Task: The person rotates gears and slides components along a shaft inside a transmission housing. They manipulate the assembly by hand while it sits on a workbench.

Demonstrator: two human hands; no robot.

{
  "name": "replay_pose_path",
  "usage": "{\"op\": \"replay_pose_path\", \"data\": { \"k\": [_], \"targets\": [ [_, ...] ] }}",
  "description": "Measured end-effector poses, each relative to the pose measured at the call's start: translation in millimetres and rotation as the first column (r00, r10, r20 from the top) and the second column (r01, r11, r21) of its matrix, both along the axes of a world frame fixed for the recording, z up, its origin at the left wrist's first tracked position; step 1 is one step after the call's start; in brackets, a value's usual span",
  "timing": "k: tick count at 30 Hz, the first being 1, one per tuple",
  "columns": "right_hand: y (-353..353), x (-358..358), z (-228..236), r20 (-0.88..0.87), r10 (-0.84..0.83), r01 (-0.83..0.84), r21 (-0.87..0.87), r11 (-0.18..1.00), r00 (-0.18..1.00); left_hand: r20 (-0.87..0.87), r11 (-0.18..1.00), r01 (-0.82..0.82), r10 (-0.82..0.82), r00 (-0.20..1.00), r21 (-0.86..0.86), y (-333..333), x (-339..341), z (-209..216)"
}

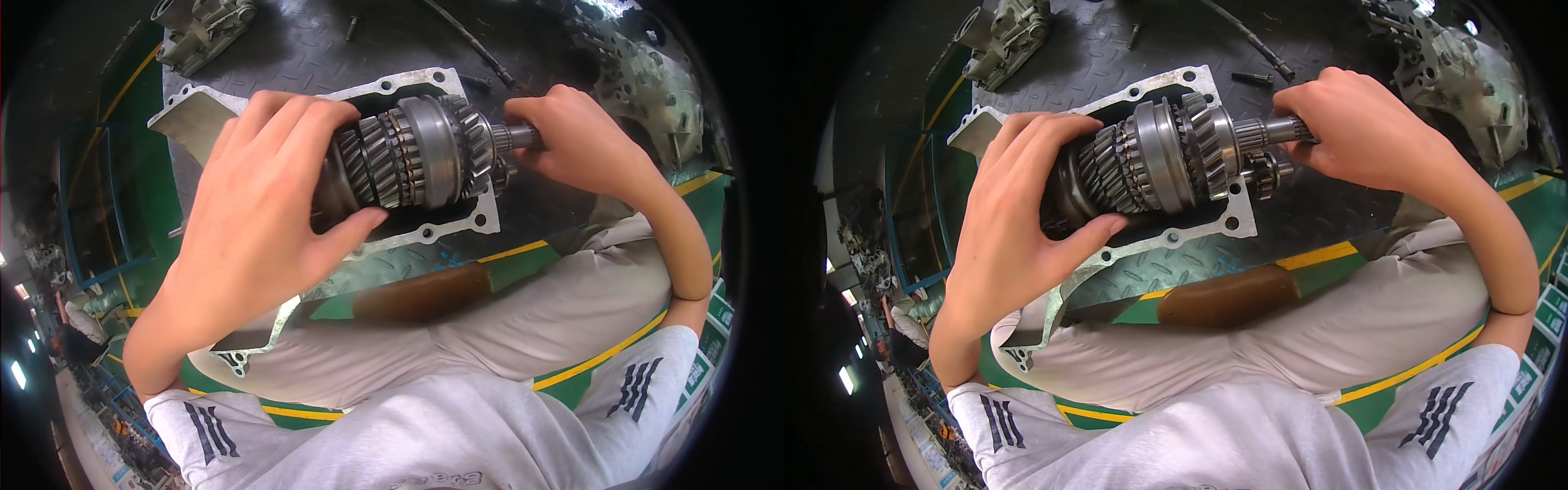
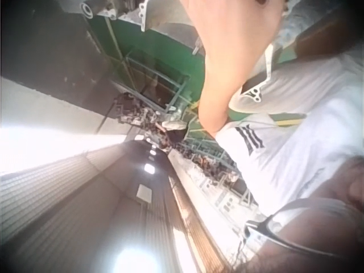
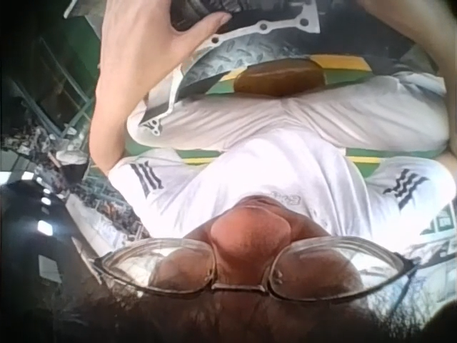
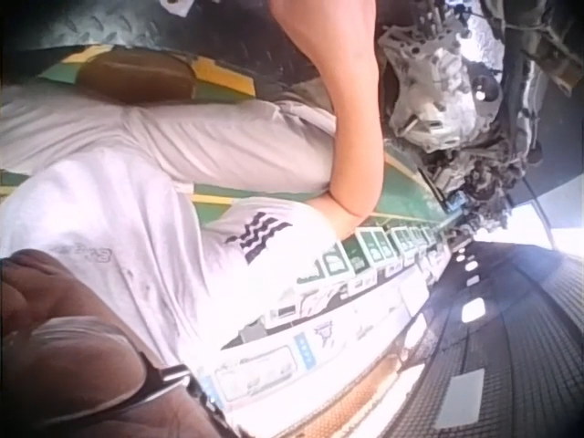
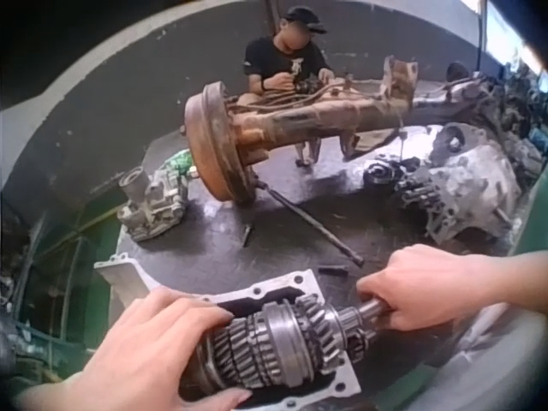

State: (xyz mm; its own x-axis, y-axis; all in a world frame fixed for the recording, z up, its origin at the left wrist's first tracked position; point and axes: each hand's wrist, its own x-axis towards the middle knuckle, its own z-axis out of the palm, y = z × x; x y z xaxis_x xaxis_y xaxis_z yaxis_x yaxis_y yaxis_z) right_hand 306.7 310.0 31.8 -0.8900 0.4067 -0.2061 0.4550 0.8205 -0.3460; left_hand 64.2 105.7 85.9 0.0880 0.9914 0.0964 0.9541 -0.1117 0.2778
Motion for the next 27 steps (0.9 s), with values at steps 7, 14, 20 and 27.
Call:
{"op": "replay_pose_path", "data": {
  "k": [7,14,20,27],
  "targets": [
    [1.0,1.9,2.3,-0.014,0.017,-0.017,-0.019,1.0,1.0,-0.029,0.999,-0.028,0.027,0.999,-0.021,-0.1,6.0,-1.3],
    [1.7,-0.1,1.2,-0.034,0.035,-0.035,-0.002,0.999,0.999,-0.056,0.997,-0.06,0.063,0.996,0.044,-1.1,11.7,-8.6],
    [1.5,0.6,-0.3,-0.064,0.027,-0.029,-0.025,0.999,0.998,-0.097,0.996,-0.06,0.065,0.993,0.059,0.5,12.7,-9.7],
    [-1.0,0.3,-3.6,-0.053,0.01,-0.01,0.009,1.0,0.999,-0.018,0.995,-0.014,0.015,1.0,0.099,3.5,9.8,-12.3]
  ]
}}
